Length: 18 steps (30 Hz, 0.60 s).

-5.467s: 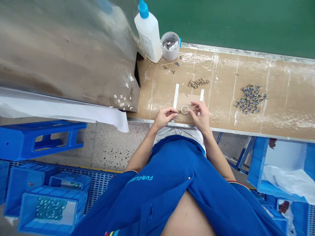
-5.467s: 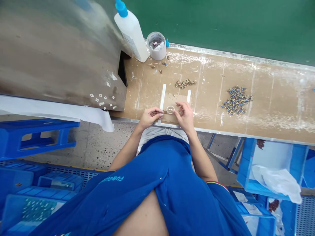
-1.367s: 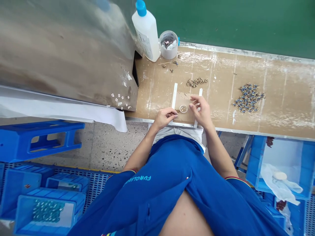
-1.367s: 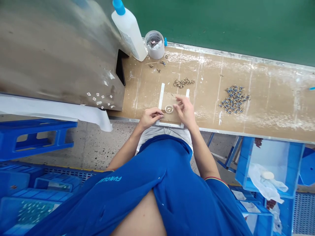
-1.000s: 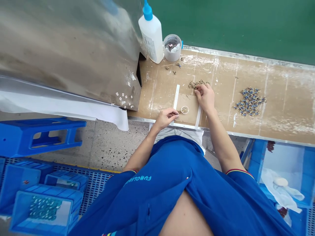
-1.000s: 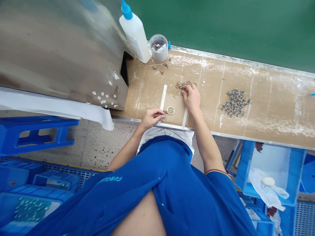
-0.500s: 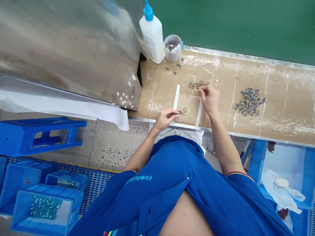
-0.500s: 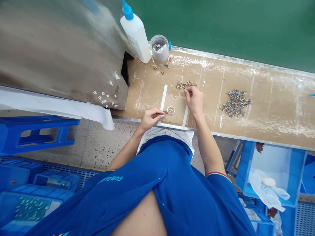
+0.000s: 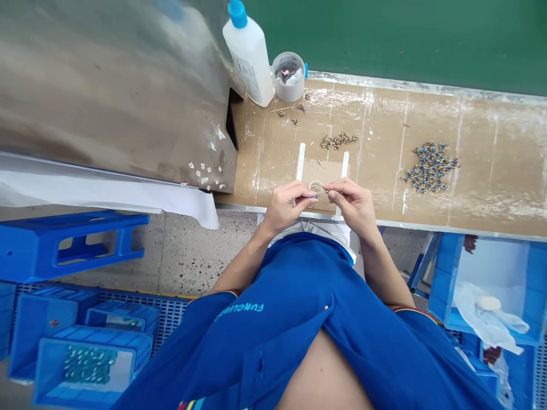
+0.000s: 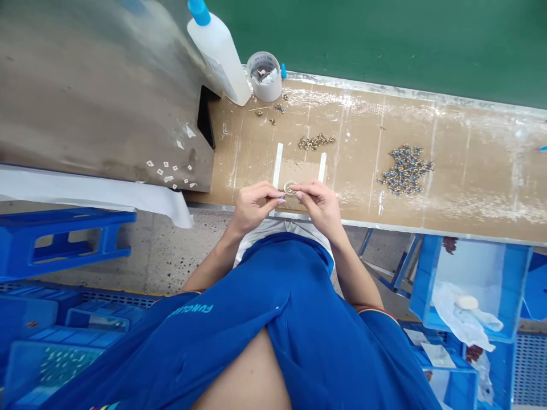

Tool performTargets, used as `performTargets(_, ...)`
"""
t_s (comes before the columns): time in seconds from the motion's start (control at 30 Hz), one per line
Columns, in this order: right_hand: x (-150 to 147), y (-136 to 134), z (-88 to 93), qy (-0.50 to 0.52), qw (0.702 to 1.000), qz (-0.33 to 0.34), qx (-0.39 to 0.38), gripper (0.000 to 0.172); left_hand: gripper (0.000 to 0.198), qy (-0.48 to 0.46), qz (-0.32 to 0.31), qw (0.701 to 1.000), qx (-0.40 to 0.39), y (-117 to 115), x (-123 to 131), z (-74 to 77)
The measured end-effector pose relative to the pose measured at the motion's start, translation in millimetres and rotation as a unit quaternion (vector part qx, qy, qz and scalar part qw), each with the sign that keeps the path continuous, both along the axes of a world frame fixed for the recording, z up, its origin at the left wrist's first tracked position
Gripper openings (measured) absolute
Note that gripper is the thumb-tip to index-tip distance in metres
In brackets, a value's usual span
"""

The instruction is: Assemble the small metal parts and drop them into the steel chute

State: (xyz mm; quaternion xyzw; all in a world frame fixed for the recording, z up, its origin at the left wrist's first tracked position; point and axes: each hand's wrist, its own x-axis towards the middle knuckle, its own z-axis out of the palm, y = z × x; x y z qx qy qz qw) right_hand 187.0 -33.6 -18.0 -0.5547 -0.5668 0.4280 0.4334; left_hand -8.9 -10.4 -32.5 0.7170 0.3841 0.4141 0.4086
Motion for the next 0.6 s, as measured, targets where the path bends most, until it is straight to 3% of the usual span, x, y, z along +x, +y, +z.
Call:
performTargets(0.27, -20, -4, -0.3, 0.147, 0.983, -0.078, -0.073, 0.036, 0.016, -0.004, 0.03, 0.999, 0.035, 0, 2, 1.7)
performTargets(0.6, -26, -9, 2.6, 0.15, 0.982, -0.08, -0.082, 0.039, 0.018, 0.0, 0.022, 1.0, 0.02, 0, 3, 0.2)
